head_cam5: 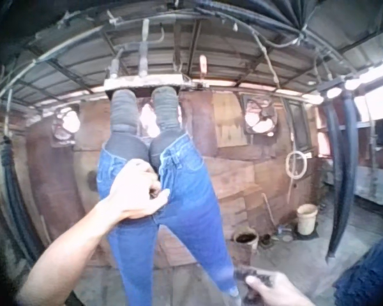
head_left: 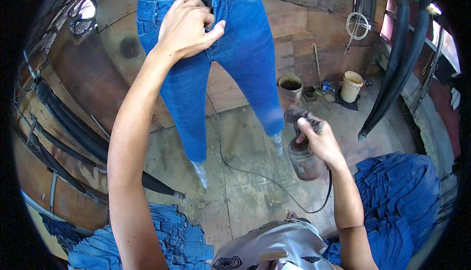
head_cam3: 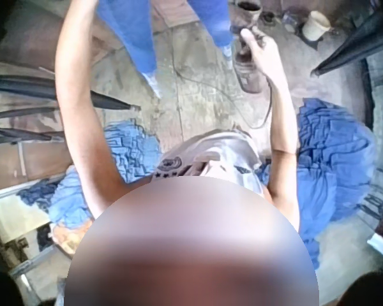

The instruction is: The person repeatedly picks up blue jeans from a pile, places them on a hanging form, and sprays them with a handheld spray gun. The person then removes the jeans and returns them to the pile, repeating the cycle.

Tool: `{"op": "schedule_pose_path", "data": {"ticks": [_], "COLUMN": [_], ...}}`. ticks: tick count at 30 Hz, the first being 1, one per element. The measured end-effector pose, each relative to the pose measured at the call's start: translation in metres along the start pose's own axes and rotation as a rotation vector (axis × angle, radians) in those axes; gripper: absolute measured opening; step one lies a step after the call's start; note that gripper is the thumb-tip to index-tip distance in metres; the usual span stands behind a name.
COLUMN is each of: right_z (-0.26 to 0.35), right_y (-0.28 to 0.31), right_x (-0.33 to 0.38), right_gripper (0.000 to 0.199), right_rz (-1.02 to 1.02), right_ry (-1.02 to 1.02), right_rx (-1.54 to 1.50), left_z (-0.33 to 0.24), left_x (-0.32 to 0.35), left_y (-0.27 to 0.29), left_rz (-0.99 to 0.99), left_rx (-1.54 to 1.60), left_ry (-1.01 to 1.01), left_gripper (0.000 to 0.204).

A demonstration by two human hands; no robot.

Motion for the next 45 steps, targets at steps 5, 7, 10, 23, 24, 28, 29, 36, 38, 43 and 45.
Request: {"op": "schedule_pose_path", "data": {"ticks": [5,7,10,23,24,28,29,36,38,43,45], "right_z": [0.053,0.065,0.055,-0.013,0.004,0.073,0.082,0.063,0.039,0.026,0.042], "right_y": [0.043,0.054,0.055,-0.027,-0.028,-0.020,-0.018,-0.031,-0.045,-0.057,-0.046], "right_x": [0.011,0.013,0.004,0.020,0.021,0.035,0.040,0.062,0.065,0.074,0.076], "right_gripper": [0.055,0.058,0.051,0.038,0.040,0.055,0.057,0.039,0.046,0.045,0.045], "right_rz": [-0.170,-0.194,-0.178,0.089,0.064,0.030,0.016,0.019,0.089,0.196,0.131], "right_ry": [0.295,0.372,0.307,0.039,0.077,0.315,0.327,0.146,-0.033,-0.136,-0.072], "right_rx": [-0.455,-0.559,-0.481,0.010,-0.091,-0.484,-0.553,-0.479,-0.237,0.046,-0.065], "left_z": [0.001,0.004,0.010,-0.016,-0.008,0.060,0.077,0.099,0.091,0.075,0.067], "left_x": [0.006,0.008,0.011,-0.014,-0.012,-0.001,0.000,0.005,0.001,-0.008,-0.014], "left_y": [0.005,0.003,-0.003,-0.010,0.011,0.055,0.053,0.050,0.054,0.062,0.063], "left_rz": [-0.010,-0.012,0.021,-0.103,-0.318,-0.581,-0.425,-0.061,-0.080,-0.088,-0.096], "left_rx": [-0.028,-0.039,-0.061,-0.170,-0.100,0.102,0.248,0.286,0.221,0.117,0.054], "left_ry": [-0.020,-0.009,0.014,-0.087,-0.060,0.478,0.589,0.831,0.798,0.832,0.835], "left_gripper": [0.049,0.050,0.049,0.051,0.047,0.080,0.081,0.087,0.094,0.104,0.108]}}
Point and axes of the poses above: each hand's wrist, its own x-axis away from the middle knuckle, its own y-axis out of the back of the hand, z = x × y, the point moved 6 cm from there along -x, towards the middle knuckle, and after that the axes turned 12 degrees about -z, right-handed, at the moved point
